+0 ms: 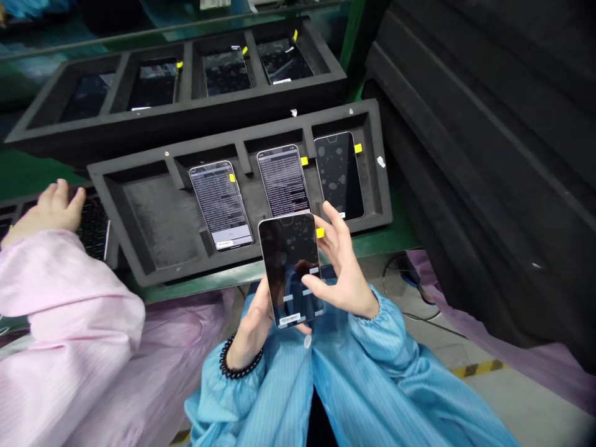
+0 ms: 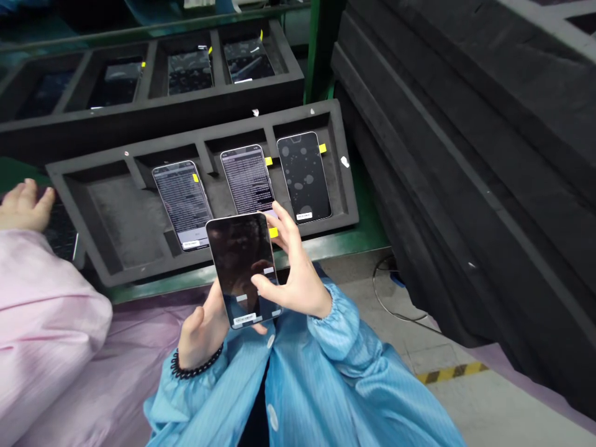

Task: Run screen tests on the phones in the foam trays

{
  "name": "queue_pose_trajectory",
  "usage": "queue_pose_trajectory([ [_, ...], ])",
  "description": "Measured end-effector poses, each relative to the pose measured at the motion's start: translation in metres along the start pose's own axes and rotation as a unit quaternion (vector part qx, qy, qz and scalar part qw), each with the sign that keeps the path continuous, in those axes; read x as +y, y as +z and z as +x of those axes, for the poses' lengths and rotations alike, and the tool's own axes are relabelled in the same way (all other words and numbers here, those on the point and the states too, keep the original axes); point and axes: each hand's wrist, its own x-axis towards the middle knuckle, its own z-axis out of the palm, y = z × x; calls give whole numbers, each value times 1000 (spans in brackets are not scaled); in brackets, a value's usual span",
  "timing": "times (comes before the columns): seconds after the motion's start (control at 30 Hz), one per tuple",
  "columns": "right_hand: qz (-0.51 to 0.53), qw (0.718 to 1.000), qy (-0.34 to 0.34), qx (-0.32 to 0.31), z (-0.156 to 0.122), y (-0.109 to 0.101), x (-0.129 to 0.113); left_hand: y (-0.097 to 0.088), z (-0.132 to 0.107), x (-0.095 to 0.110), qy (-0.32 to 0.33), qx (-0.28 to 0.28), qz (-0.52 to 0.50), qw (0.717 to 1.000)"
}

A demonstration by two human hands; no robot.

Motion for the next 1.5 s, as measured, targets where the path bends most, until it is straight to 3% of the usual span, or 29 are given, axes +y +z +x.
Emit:
queue_pose_trajectory([
  [0.13,19,1000,-2,13,-4,-5,1,1,1,2,-3,8,-23,1000],
  [0.33,11,1000,16,-22,-15,-2,6,2,5,-4,38,25,-14,999],
  [0.53,65,997,19,-30,-18,3,8,10,10,0,-19,132,44,990],
  [0.7,33,997,63,12,-15,3,8,5,9,0,17,79,26,996],
  [0.83,107,991,62,-45,-18,-2,10,-1,6,-2,42,13,8,999],
  [1.03,84,986,28,-141,-25,-8,14,-1,3,3,24,28,19,999],
  [1.23,48,987,10,-154,-26,0,13,-1,4,1,43,38,-3,998],
  [1.4,6,993,24,-114,-30,8,14,-7,3,-6,92,59,65,992],
  [1.5,50,990,25,-128,-31,5,14,-9,2,-10,76,58,87,992],
])
